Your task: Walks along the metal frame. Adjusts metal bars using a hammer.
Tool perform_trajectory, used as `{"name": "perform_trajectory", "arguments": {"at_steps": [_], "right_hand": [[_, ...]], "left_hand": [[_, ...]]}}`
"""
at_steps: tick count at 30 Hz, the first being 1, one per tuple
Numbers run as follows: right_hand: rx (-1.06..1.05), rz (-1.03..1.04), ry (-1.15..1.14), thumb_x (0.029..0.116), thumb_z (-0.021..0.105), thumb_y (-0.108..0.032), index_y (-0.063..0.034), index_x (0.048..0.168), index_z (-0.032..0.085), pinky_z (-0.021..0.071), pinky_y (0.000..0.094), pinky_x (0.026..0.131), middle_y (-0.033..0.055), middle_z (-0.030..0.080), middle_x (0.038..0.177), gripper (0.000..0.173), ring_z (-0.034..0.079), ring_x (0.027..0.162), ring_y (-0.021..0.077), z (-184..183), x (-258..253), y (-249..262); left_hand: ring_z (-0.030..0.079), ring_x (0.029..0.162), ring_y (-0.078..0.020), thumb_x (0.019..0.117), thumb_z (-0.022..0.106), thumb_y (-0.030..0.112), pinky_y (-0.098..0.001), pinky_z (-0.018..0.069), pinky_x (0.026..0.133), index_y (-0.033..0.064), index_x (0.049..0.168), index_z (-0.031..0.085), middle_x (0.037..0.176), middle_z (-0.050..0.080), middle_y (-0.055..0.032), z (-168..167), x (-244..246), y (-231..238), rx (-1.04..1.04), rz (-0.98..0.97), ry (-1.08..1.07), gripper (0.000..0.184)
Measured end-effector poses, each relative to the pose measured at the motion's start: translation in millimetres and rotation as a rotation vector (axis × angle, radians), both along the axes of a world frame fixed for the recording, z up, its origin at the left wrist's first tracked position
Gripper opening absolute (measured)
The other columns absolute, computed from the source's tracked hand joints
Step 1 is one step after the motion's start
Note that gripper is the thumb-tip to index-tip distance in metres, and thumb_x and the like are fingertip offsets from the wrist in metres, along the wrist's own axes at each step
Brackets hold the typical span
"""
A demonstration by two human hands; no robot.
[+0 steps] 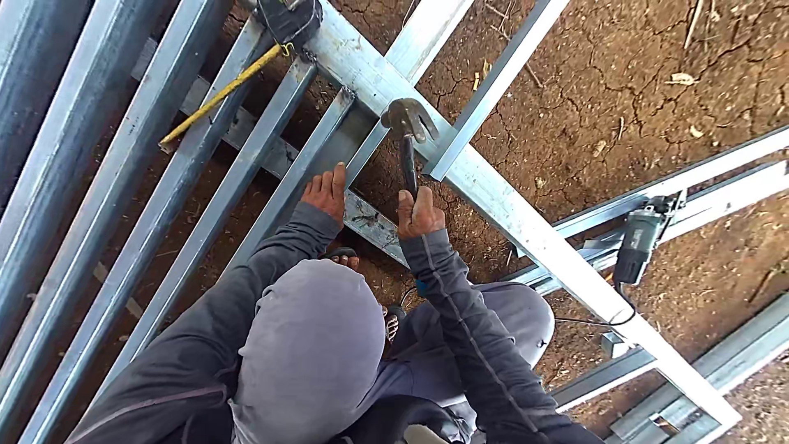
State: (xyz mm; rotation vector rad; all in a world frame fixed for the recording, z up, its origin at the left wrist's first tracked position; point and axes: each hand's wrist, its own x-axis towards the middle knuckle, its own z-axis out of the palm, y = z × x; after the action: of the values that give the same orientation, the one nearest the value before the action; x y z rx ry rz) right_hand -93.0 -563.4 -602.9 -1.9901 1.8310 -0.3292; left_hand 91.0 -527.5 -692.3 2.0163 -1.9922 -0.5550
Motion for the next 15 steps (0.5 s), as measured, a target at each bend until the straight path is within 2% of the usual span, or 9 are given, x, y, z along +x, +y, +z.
{"name": "perform_trajectory", "arguments": {"at_steps": [2,3,4,6,8,10,13,14,15], "right_hand": [[-0.176,0.015,-0.037,0.1069,0.050,-0.029,0.0068,0.106,0.062,0.0553,0.0435,0.050,0.0125,0.064,0.062,0.037,0.065,0.051,0.0272,-5,0,5],[-0.189,0.015,-0.025,0.1065,0.051,-0.028,0.0069,0.106,0.062,0.0552,0.0428,0.049,0.0124,0.064,0.062,0.036,0.065,0.051,0.0268,-7,1,5],[-0.099,0.004,0.029,0.1066,0.050,-0.029,0.0065,0.109,0.061,0.0567,0.0460,0.052,0.0142,0.066,0.065,0.038,0.068,0.055,0.0301,-6,4,2],[0.346,-0.045,0.189,0.1100,0.043,-0.038,0.0018,0.128,0.056,0.0589,0.0579,0.076,0.0205,0.074,0.088,0.045,0.075,0.086,0.0414,10,12,-17],[0.498,-0.057,0.234,0.1108,0.040,-0.041,-0.0014,0.132,0.054,0.0567,0.0596,0.085,0.0214,0.075,0.097,0.047,0.074,0.099,0.0429,19,13,-32],[0.422,-0.029,0.201,0.1106,0.041,-0.041,0.0001,0.128,0.057,0.0572,0.0592,0.083,0.0213,0.075,0.094,0.047,0.075,0.095,0.0424,22,7,-29],[0.045,0.027,0.061,0.1081,0.048,-0.034,0.0059,0.112,0.062,0.0584,0.0541,0.061,0.0187,0.070,0.074,0.043,0.072,0.067,0.0382,10,-1,-11],[-0.059,0.036,0.034,0.1072,0.050,-0.032,0.0066,0.109,0.062,0.0575,0.0515,0.055,0.0172,0.068,0.069,0.041,0.070,0.060,0.0357,4,-1,-6],[-0.067,0.033,0.044,0.1071,0.050,-0.032,0.0066,0.109,0.062,0.0575,0.0509,0.055,0.0170,0.068,0.068,0.040,0.070,0.060,0.0354,1,1,-4]], "left_hand": [[0.063,0.110,-0.0545,0.0982,0.061,0.010,-0.0618,0.0536,0.091,-0.0096,0.152,0.036,0.120,0.061,-0.0361,-2,0,2,-0.015,-0.015,0.003,0.063],[0.064,0.108,-0.0546,0.0974,0.062,0.010,-0.0617,0.0539,0.090,-0.0101,0.152,0.036,0.119,0.062,-0.0362,-2,0,3,-0.031,-0.019,0.002,0.063],[0.064,0.109,-0.0545,0.0971,0.062,0.010,-0.0616,0.0540,0.090,-0.0100,0.152,0.036,0.120,0.062,-0.0363,-3,1,2,-0.034,-0.021,-0.003,0.064],[0.064,0.110,-0.0543,0.0977,0.062,0.010,-0.0614,0.0539,0.090,-0.0097,0.153,0.035,0.122,0.061,-0.0363,-2,1,2,-0.025,-0.023,-0.013,0.064],[0.063,0.113,-0.0547,0.0988,0.061,0.011,-0.0617,0.0529,0.093,-0.0092,0.154,0.034,0.125,0.060,-0.0367,0,0,1,0.002,-0.021,-0.012,0.064],[0.062,0.114,-0.0546,0.0986,0.060,0.010,-0.0616,0.0524,0.094,-0.0088,0.154,0.033,0.126,0.060,-0.0364,1,1,3,0.017,-0.019,-0.006,0.065],[0.060,0.117,-0.0563,0.0989,0.061,0.010,-0.0649,0.0511,0.094,-0.0082,0.155,0.033,0.128,0.058,-0.0374,3,1,-1,0.055,-0.009,0.032,0.065],[0.060,0.116,-0.0564,0.0982,0.061,0.009,-0.0653,0.0514,0.093,-0.0082,0.154,0.033,0.127,0.059,-0.0374,4,1,-1,0.054,-0.009,0.039,0.065],[0.060,0.116,-0.0564,0.0982,0.061,0.009,-0.0655,0.0512,0.093,-0.0083,0.154,0.033,0.127,0.059,-0.0376,5,1,-1,0.062,-0.013,0.041,0.065]]}}
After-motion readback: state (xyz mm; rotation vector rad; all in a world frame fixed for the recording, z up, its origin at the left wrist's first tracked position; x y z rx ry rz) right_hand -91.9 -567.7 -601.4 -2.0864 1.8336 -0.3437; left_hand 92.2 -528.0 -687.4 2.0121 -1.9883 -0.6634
